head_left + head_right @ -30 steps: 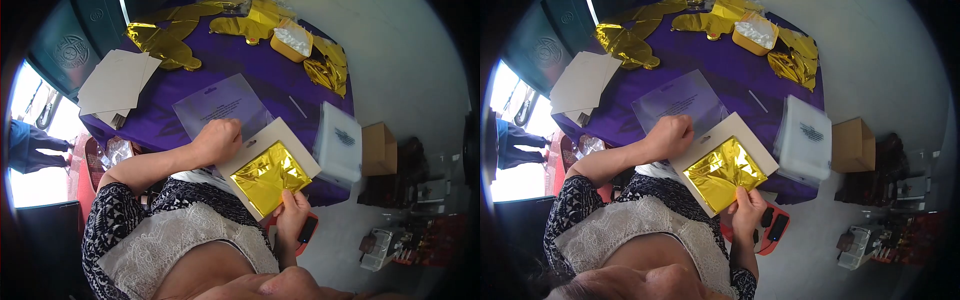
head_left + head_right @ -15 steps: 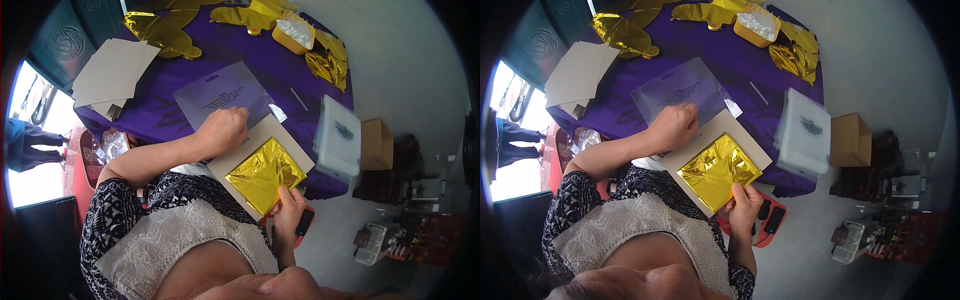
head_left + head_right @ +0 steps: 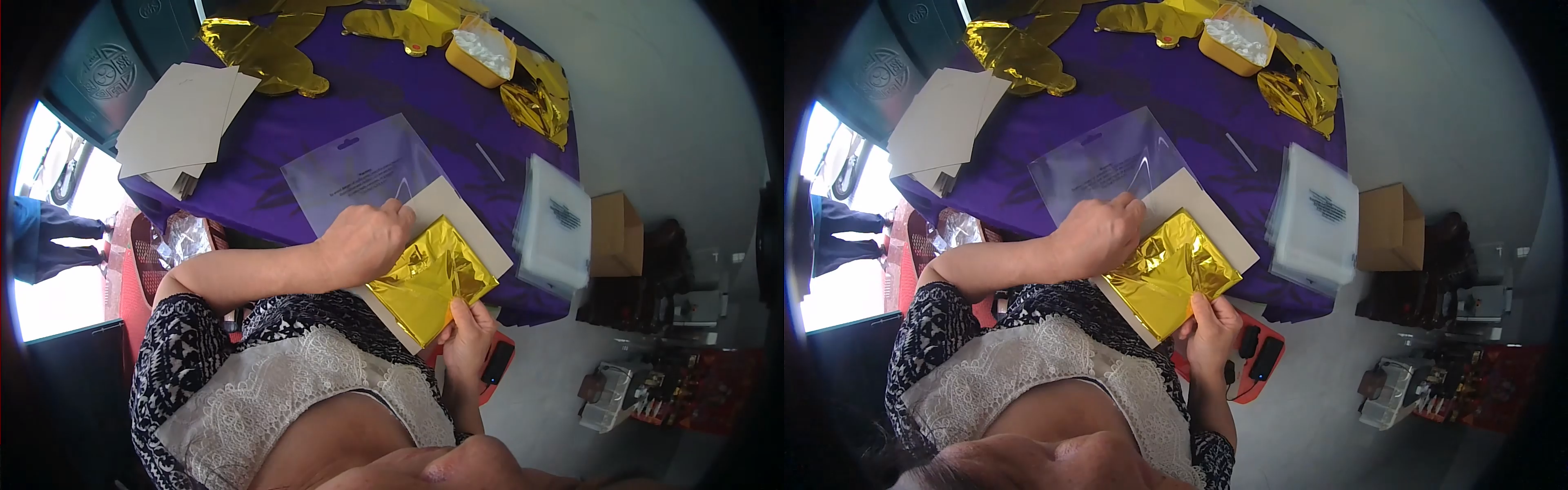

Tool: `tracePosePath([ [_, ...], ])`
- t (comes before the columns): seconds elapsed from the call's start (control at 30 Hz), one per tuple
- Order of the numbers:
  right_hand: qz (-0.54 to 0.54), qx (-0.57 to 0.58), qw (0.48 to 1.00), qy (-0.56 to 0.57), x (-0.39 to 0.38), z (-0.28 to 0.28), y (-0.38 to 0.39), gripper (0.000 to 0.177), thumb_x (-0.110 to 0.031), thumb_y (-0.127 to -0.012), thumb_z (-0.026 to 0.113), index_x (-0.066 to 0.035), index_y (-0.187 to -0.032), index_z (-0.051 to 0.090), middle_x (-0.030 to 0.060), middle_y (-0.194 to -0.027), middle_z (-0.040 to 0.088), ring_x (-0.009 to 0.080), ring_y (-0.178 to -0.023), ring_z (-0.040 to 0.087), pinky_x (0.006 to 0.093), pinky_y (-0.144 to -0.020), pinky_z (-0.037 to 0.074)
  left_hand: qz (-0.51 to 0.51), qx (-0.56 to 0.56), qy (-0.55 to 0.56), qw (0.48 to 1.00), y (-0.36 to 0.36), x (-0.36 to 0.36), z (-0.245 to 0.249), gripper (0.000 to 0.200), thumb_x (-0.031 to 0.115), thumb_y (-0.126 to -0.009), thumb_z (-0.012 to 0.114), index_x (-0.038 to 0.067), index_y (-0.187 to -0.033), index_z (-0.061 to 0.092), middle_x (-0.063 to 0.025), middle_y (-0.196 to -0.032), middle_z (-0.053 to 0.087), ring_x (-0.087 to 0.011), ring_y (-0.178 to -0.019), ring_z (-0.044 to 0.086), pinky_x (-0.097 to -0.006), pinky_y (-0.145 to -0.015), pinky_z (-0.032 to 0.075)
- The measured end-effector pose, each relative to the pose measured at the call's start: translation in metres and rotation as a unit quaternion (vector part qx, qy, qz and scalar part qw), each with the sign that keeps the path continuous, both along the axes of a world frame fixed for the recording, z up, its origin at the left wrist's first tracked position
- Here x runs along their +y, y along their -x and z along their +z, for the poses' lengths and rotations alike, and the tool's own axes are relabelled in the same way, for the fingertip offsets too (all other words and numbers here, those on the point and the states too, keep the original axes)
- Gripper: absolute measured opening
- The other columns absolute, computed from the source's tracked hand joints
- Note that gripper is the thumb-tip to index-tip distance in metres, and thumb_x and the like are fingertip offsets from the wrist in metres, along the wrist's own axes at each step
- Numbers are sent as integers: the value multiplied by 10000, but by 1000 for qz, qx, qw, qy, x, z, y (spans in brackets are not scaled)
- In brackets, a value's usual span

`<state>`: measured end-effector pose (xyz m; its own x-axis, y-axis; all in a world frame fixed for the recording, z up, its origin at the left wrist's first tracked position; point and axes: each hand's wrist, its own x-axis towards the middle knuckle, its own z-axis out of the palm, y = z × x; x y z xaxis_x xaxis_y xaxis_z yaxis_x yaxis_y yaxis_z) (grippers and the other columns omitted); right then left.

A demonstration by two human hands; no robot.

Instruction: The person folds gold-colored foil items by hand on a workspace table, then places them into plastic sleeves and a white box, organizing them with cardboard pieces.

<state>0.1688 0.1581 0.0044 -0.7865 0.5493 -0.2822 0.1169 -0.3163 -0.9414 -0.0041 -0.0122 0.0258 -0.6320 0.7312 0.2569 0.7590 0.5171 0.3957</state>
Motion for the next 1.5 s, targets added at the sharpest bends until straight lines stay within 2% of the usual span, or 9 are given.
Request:
tracePosePath([
  [0.37,5,14,1000,9,-10,-7,5,148,-67,-970,614,24,-856,635,59,-650,615,92,-439,501,240,-419,394,-48,96,-10,994,-16,2,-2,228,77,-729,669,-32,-884,542,-134,-779,587,-263,-654,677,-348,-529,555],
  [0.97,-1,53,998,-15,-16,-10,7,127,-111,-978,609,-8,-911,643,36,-691,627,73,-450,494,221,-402,379,-4,33,-56,998,-10,-14,-5,161,102,-815,667,37,-941,592,-121,-797,594,-308,-635,652,-400,-550,535],
  [1.07,-22,68,997,-9,-20,-7,11,131,-111,-978,608,-19,-889,636,28,-691,618,66,-459,480,219,-412,363,-29,-14,-155,987,-3,-25,6,190,109,-814,675,-5,-920,567,-143,-813,580,-318,-680,649,-406,-582,538],
  [1.1,-34,74,997,1,-21,-2,13,143,-105,-977,605,-18,-867,630,25,-680,607,65,-462,470,222,-421,352,22,-6,-247,969,-2,-29,10,169,57,-807,672,3,-935,576,-157,-845,574,-347,-705,621,-427,-611,533],
  [1.2,-54,114,992,27,-18,-2,16,158,-104,-979,602,-22,-845,624,16,-677,592,60,-473,448,226,-435,339,175,24,-456,872,9,-41,1,374,-21,-868,622,19,-1229,533,-105,-1168,545,-188,-1013,563,-316,-904,480],
  [1.27,-61,135,988,40,-12,-4,19,157,-107,-980,602,-26,-846,626,11,-686,591,58,-481,440,226,-440,337,193,-144,-582,777,13,-44,-21,482,-15,-915,604,20,-1361,426,-98,-1322,452,-162,-1087,536,-318,-970,450],
  [1.3,-63,141,987,44,-12,-2,21,156,-106,-980,603,-28,-847,628,10,-691,591,57,-485,438,226,-442,337,197,-225,-629,717,4,-41,-12,428,125,-936,659,32,-1321,498,-87,-1277,518,-180,-1118,547,-344,-1033,411],
  [1.4,-50,145,987,42,-17,1,28,155,-103,-981,605,-31,-846,631,8,-700,594,55,-496,438,224,-453,342,21,-582,-657,478,1,-51,-18,444,205,-911,724,43,-1287,553,-76,-1184,606,-228,-1172,563,-369,-1007,447],
  [1.5,-28,142,989,41,-21,0,32,154,-97,-982,605,-30,-847,635,7,-702,595,54,-503,440,221,-462,346,9,-674,-590,445,-18,-35,4,458,336,-917,706,55,-1266,609,-51,-1200,674,-207,-1169,600,-425,-1021,455],
])
